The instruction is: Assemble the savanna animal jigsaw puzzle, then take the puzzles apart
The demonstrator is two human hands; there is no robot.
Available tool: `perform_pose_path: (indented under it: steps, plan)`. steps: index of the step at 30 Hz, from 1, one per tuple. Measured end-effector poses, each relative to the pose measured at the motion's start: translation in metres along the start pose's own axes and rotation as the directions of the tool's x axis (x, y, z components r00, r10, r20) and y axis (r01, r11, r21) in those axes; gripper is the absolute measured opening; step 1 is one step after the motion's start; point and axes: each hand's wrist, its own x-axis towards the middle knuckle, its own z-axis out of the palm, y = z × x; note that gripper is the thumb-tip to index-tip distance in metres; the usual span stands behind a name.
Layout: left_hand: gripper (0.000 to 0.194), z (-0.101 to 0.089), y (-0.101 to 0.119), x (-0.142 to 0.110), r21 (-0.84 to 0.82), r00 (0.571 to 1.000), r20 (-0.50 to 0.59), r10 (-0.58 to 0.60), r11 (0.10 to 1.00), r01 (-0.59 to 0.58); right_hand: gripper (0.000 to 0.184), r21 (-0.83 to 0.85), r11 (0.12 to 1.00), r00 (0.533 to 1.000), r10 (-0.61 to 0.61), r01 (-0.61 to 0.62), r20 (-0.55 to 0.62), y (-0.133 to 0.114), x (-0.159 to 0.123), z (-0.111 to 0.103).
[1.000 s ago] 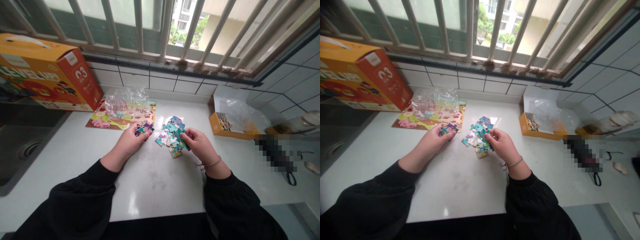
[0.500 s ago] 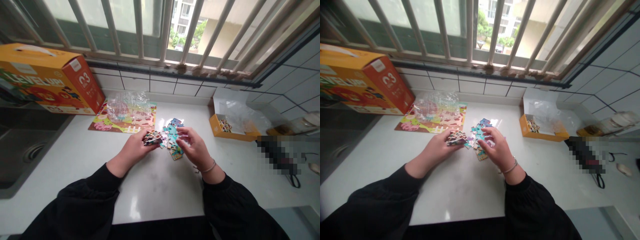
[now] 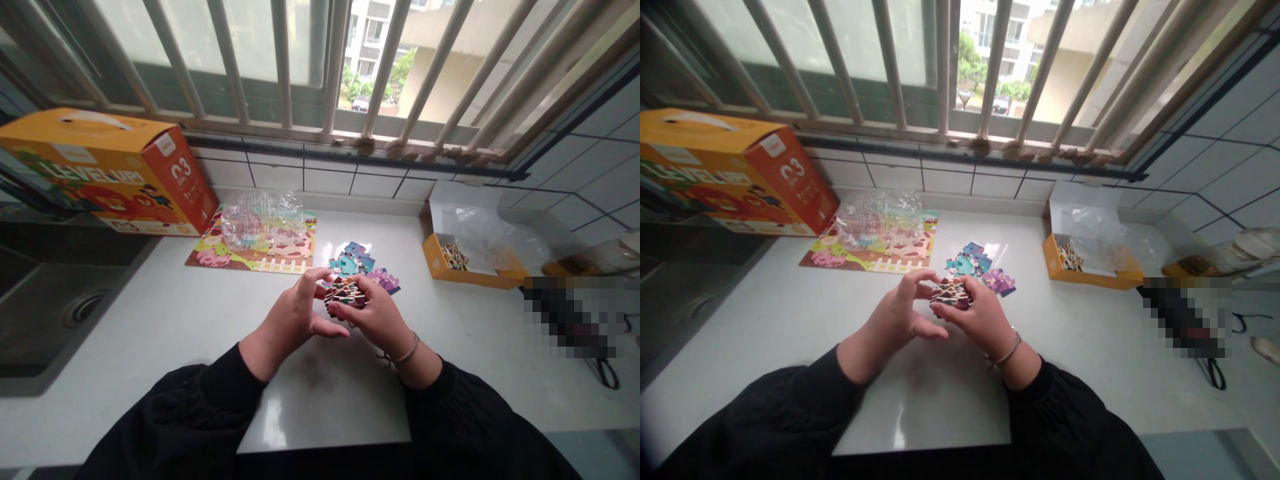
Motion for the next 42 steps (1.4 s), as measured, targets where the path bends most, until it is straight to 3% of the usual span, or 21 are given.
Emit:
perform_pose_path:
  steps: [3, 5, 7, 11, 15, 19, 23, 27, 30, 36, 39, 42]
  plan:
    - [0.062, -0.012, -0.002, 0.020, 0.105, 0.989, -0.132, -0.063, 0.991, 0.077, 0.051, 0.156, 0.982, 0.994, 0.104, -0.104, 0.009, 0.003, 0.002, -0.002]
    - [0.037, -0.017, -0.007, 0.040, 0.349, 0.982, -0.185, -0.030, 0.932, 0.094, 0.053, 0.221, 0.968, 0.993, 0.122, -0.120, 0.005, 0.006, 0.004, -0.003]
    - [0.031, -0.016, -0.018, 0.061, 0.570, 0.988, -0.149, -0.044, 0.812, 0.122, 0.054, 0.243, 0.964, 0.994, 0.111, -0.105, -0.012, 0.010, 0.005, -0.004]
    - [0.038, -0.008, -0.043, 0.081, 0.717, 0.987, -0.084, -0.139, 0.679, 0.157, 0.054, 0.237, 0.967, 0.994, 0.102, -0.092, -0.033, 0.014, 0.006, -0.006]
    - [0.048, -0.020, -0.047, 0.072, 0.734, 0.974, -0.173, -0.148, 0.640, 0.228, 0.055, 0.249, 0.964, 0.992, 0.112, -0.095, -0.055, 0.011, 0.007, -0.011]
    - [0.031, -0.049, -0.031, 0.051, 0.733, 0.972, -0.234, -0.012, 0.655, 0.184, 0.054, 0.265, 0.959, 0.993, 0.113, -0.102, -0.027, 0.009, 0.006, -0.015]
    - [0.035, -0.066, -0.019, 0.033, 0.730, 0.949, -0.307, -0.072, 0.622, 0.283, 0.053, 0.299, 0.944, 0.989, 0.122, -0.140, 0.078, 0.009, 0.004, -0.013]
    - [0.021, -0.066, -0.012, 0.028, 0.760, 0.946, -0.303, -0.114, 0.570, 0.312, 0.055, 0.359, 0.912, 0.972, 0.138, -0.199, 0.189, 0.006, 0.003, -0.007]
    - [0.018, -0.058, -0.004, 0.030, 0.732, 0.948, -0.307, -0.081, 0.617, 0.289, 0.060, 0.446, 0.864, 0.958, 0.128, -0.234, 0.256, 0.003, 0.001, -0.004]
    - [0.013, -0.025, 0.028, 0.018, 0.528, 0.986, -0.164, -0.006, 0.844, 0.093, 0.082, 0.567, 0.778, 0.918, 0.032, -0.271, 0.395, 0.006, -0.001, -0.008]
    - [0.010, -0.009, 0.045, 0.005, 0.378, 0.986, -0.165, -0.027, 0.921, 0.089, 0.075, 0.526, 0.810, 0.946, 0.099, -0.257, 0.309, 0.010, 0.001, -0.008]
    - [0.002, 0.002, 0.056, -0.004, 0.297, 0.987, -0.137, 0.079, 0.954, -0.036, 0.067, 0.420, 0.888, 0.975, 0.118, -0.188, 0.187, 0.011, 0.005, -0.007]
